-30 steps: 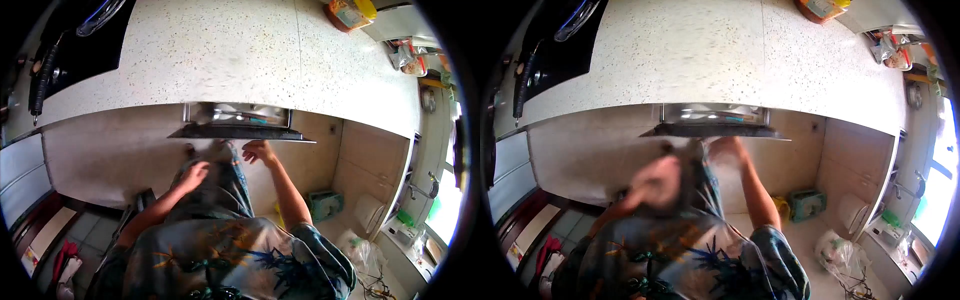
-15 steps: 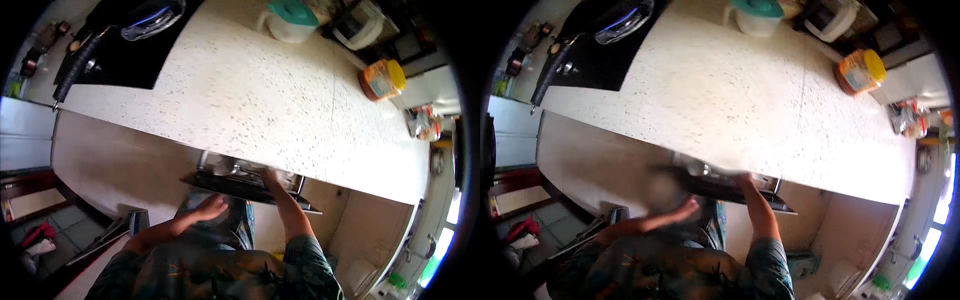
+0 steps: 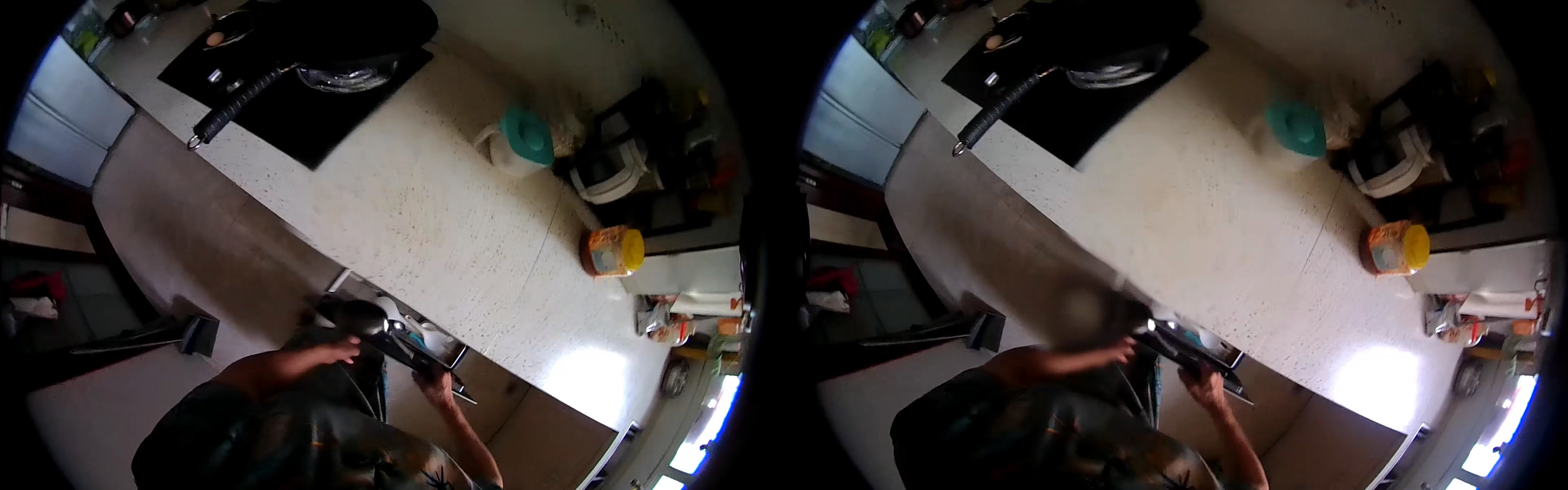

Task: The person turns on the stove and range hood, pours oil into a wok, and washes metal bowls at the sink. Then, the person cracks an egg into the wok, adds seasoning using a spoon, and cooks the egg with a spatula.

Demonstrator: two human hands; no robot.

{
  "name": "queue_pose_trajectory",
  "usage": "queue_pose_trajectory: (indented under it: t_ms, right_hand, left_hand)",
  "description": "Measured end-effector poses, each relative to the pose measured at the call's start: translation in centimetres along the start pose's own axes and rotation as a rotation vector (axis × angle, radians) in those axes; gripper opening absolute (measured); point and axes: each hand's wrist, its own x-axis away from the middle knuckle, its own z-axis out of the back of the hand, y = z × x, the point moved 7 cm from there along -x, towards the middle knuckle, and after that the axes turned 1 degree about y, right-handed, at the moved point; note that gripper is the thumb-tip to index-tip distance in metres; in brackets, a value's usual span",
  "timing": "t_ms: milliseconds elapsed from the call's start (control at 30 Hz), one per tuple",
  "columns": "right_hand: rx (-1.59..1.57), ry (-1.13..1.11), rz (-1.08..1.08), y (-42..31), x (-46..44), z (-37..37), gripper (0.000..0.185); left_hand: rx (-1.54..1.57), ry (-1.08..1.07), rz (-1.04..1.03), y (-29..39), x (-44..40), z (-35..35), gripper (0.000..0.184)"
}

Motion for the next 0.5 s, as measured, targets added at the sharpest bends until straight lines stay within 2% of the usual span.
queue_pose_trajectory:
  t_ms: [67, 100, 200, 267, 300, 333, 367, 400, 433, 467, 500]
  right_hand:
    - [-0.115, -0.230, -0.321, -4.6, 0.7, 2.7, 0.025]
    - [-0.103, -0.255, -0.345, -6.0, 0.7, 3.5, 0.025]
    - [-0.152, -0.235, -0.298, -11.8, -2.1, 6.6, 0.026]
    - [-0.187, -0.134, -0.244, -15.4, -5.0, 8.9, 0.025]
    - [-0.216, -0.095, -0.113, -16.8, -6.7, 9.9, 0.025]
    - [-0.260, -0.098, -0.116, -20.2, -8.5, 11.5, 0.025]
    - [-0.313, -0.075, -0.006, -22.6, -10.2, 12.4, 0.023]
    - [-0.433, -0.149, 0.033, -26.2, -11.8, 13.2, 0.024]
    - [-0.659, -0.194, 0.007, -27.8, -13.0, 12.6, 0.039]
    - [-0.724, -0.264, -0.063, -28.9, -13.9, 12.1, 0.055]
    - [-0.686, -0.258, -0.038, -28.8, -14.9, 11.9, 0.059]
  left_hand:
    - [-0.019, 0.000, 0.076, 2.5, -0.7, -0.4, 0.058]
    - [-0.032, -0.004, 0.122, 4.2, -1.0, -0.7, 0.058]
    - [-0.078, -0.015, 0.257, 10.3, -1.7, -1.2, 0.060]
    - [-0.106, -0.022, 0.327, 14.5, -1.0, -1.7, 0.061]
    - [-0.109, -0.027, 0.362, 17.0, 0.0, -1.8, 0.062]
    - [-0.096, -0.031, 0.388, 20.2, 1.7, -2.3, 0.062]
    - [-0.065, -0.032, 0.399, 23.7, 3.9, -2.9, 0.063]
    - [-0.024, -0.031, 0.387, 28.0, 6.9, -3.7, 0.063]
    - [0.095, -0.011, 0.282, 32.8, 10.4, -4.8, 0.061]
    - [0.206, 0.011, 0.171, 36.6, 12.9, -5.2, 0.060]
    - [-0.079, -0.036, -0.099, 29.9, 6.8, -3.6, 0.058]
